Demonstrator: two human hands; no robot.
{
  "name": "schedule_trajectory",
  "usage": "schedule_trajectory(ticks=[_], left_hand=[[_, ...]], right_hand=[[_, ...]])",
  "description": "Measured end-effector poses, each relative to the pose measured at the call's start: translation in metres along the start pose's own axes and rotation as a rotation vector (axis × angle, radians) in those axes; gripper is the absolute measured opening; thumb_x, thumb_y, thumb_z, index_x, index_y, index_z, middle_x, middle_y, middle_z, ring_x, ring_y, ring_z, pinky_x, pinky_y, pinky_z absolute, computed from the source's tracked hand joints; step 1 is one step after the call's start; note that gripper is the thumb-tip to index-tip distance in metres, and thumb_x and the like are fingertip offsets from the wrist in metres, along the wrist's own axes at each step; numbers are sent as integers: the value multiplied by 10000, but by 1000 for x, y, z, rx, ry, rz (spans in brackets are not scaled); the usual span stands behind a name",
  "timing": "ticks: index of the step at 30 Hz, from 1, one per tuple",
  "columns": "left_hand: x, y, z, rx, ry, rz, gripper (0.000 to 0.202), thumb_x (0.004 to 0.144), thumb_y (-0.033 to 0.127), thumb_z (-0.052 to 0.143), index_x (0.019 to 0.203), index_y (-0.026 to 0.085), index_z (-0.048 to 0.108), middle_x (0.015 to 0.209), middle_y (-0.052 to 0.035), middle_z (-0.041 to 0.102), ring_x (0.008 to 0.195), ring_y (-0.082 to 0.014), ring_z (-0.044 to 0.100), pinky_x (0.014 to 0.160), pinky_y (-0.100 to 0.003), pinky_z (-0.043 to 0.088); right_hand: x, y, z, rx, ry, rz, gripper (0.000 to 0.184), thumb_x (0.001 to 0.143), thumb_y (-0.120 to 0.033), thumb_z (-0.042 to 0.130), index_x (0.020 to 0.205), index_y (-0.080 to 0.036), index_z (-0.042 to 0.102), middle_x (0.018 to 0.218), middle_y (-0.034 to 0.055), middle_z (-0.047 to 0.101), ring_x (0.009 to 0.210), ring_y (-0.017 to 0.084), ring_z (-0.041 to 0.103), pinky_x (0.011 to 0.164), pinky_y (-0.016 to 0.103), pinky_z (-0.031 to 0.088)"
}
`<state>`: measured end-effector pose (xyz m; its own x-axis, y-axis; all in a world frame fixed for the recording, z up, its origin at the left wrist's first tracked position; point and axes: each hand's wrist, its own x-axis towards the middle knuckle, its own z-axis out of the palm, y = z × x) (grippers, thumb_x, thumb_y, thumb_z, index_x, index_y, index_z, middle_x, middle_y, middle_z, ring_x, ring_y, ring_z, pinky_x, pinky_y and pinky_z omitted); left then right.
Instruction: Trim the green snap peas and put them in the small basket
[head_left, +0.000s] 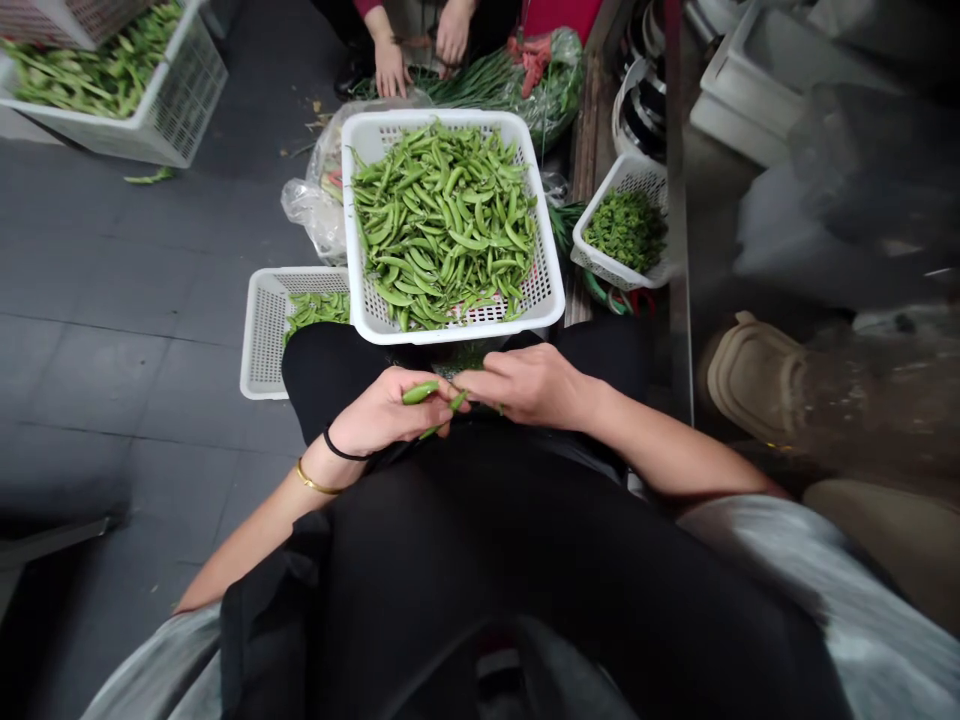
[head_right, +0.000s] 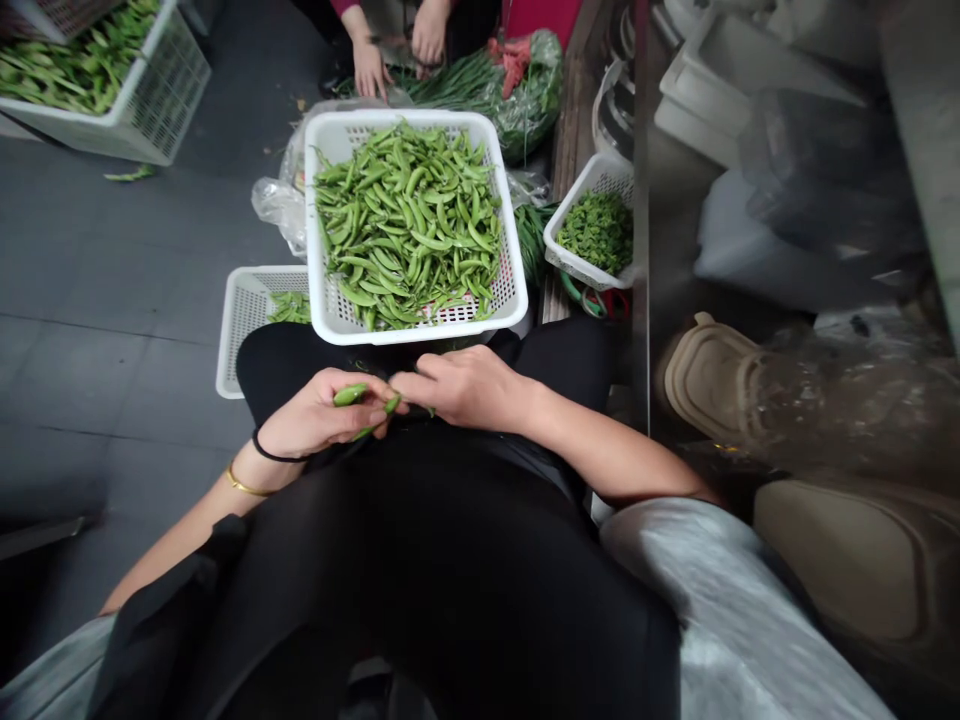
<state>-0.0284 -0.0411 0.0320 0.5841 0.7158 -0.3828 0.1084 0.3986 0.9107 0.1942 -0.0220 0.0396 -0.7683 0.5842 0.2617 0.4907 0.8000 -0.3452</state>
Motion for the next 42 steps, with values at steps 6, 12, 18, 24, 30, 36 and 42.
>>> schedule_trajectory(ticks=[6,12,18,24,30,36,42], left_hand=[[-3,10,8,261,70,256,157,754,243,660,654,127,629,525,1,559,445,-60,421,434,-172,340],[8,-8,15,-339,375,334,188,791,308,591,746,138,658,503,-16,583,328,-77,401,315,-196,275],[17,-12,-25,-522,661,529,171,718,311,597,660,152,621,518,-24,612,310,-90,431,267,-191,244],[8,-5,-12,-456,296,414,73,700,238,663,719,178,624,464,35,487,333,-70,366,317,-183,248],[11,0,13,470,374,556,185,717,186,725,900,163,728,659,-18,635,571,-99,549,571,-209,426],[12,1,7,626,361,571,114,804,253,638,775,162,702,698,-37,656,630,-119,581,605,-213,444],[2,-1,-19,144,526,352,169,743,292,713,756,136,649,552,14,545,426,-65,421,407,-192,323]], right_hand=[[11,-7,14,285,92,-87,272,926,-228,424,737,-149,602,674,18,594,607,91,521,553,212,347],[16,-16,26,609,336,260,225,907,-250,481,798,-125,633,695,13,620,608,73,528,606,187,402],[-2,5,19,567,-12,345,191,853,-298,573,948,-145,638,718,5,618,608,83,534,613,196,399],[8,9,11,504,-362,467,492,718,-281,713,1158,-140,542,790,-4,556,637,88,502,641,217,396],[22,2,31,935,-314,530,427,710,-239,685,1089,-171,501,734,-58,534,519,54,480,492,181,389],[23,0,46,1303,-421,498,377,703,-255,695,993,-172,470,591,-116,459,388,45,452,369,157,335],[7,15,15,1026,-480,368,287,871,-301,523,1081,-118,590,580,-75,465,457,43,420,469,172,335]])
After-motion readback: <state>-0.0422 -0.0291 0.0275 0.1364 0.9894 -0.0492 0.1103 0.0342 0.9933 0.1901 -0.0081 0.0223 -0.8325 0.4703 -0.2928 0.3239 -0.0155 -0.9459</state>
